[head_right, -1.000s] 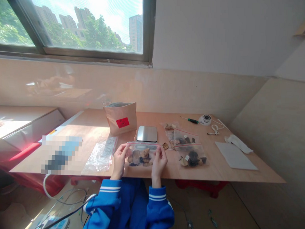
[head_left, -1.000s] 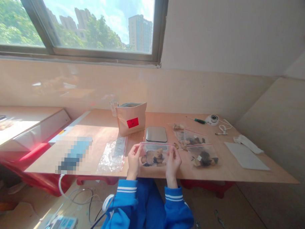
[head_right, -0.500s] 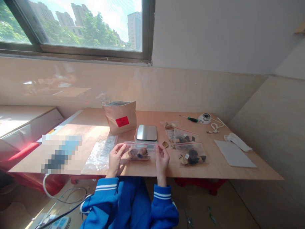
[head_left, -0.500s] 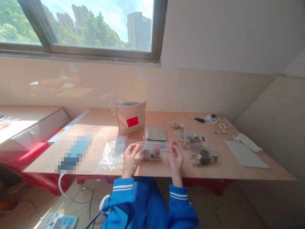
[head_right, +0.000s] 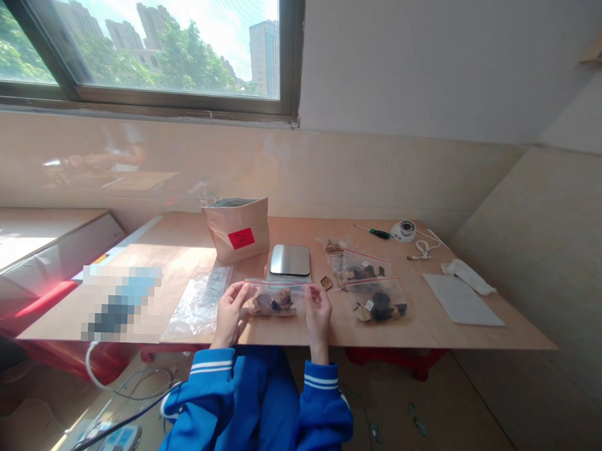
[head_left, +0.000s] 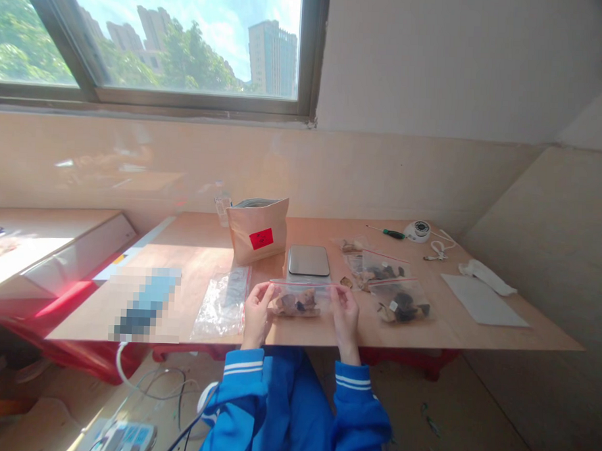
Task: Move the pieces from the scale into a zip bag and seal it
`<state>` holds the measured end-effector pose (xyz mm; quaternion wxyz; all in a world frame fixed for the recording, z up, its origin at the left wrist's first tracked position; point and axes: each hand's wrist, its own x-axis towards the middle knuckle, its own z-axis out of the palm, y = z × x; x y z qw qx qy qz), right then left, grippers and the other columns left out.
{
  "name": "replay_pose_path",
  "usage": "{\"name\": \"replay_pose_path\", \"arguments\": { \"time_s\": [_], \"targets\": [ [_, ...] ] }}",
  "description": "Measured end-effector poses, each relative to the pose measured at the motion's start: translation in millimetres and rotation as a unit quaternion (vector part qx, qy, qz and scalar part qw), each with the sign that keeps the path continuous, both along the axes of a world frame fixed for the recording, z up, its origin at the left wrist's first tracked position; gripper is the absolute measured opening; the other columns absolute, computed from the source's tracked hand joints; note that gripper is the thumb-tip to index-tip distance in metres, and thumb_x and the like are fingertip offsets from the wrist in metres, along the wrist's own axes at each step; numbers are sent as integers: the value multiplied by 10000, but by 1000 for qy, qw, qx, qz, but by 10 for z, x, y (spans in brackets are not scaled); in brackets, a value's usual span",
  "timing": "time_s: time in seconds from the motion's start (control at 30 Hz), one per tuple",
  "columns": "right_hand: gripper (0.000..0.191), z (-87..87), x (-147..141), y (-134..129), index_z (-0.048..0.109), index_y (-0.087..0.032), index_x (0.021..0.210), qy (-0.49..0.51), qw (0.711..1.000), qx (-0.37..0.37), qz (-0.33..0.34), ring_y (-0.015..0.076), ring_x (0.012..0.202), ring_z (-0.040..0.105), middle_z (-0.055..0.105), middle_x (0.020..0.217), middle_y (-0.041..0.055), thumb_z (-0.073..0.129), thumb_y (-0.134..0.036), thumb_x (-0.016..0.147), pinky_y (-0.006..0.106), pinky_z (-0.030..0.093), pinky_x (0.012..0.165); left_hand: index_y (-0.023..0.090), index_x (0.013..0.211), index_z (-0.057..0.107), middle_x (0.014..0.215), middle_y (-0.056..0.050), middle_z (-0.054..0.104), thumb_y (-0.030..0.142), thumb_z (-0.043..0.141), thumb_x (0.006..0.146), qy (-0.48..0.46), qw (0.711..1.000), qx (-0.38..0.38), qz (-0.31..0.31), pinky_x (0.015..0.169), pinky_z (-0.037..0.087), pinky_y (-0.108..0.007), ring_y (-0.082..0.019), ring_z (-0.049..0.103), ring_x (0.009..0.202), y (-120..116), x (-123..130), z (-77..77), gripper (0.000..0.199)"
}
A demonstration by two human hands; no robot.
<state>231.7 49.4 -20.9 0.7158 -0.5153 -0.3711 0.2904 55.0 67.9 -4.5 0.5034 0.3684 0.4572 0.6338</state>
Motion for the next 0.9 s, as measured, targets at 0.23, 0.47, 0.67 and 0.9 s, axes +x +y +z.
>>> {"name": "replay_pose_path", "arguments": {
  "time_s": [0.23, 0.47, 0.67, 0.9],
  "targets": [
    [304, 42, -81, -3, 638, -172, 821, 18, 1000, 7, 13, 189, 762, 650, 692, 793, 54, 692, -455, 724, 332, 537, 733, 157, 821, 691, 800, -46, 690, 453, 685, 737, 75, 996, 36, -45, 758, 472, -263, -163, 621, 795, -7, -43, -43, 307],
    [282, 4, -65, 0, 645, -157, 805, 9, 1000, 10, -13, 178, 777, 635, 686, 812, 49, 689, -426, 734, 318, 506, 761, 158, 780, 667, 755, -31, 672, 447, 715, 699, 58, 998, 19, -8, 711, 472, -254, -158, 613, 762, -48, 38, 54, 304],
    [303, -29, -58, 12, 650, -160, 815, 22, 1000, 2, 3, 176, 780, 641, 692, 818, 42, 696, -445, 723, 312, 508, 759, 153, 825, 642, 768, -27, 652, 467, 692, 719, 50, 999, 12, 12, 637, 454, -227, -155, 605, 761, -21, 65, -18, 335],
    [308, -19, -101, 4, 678, -171, 872, 35, 998, -22, 56, 188, 792, 659, 709, 827, 48, 686, -449, 739, 338, 534, 766, 160, 817, 667, 753, -20, 665, 467, 688, 719, 66, 996, 22, -62, 698, 457, -241, -156, 597, 743, -71, 84, 11, 323]
  ]
}}
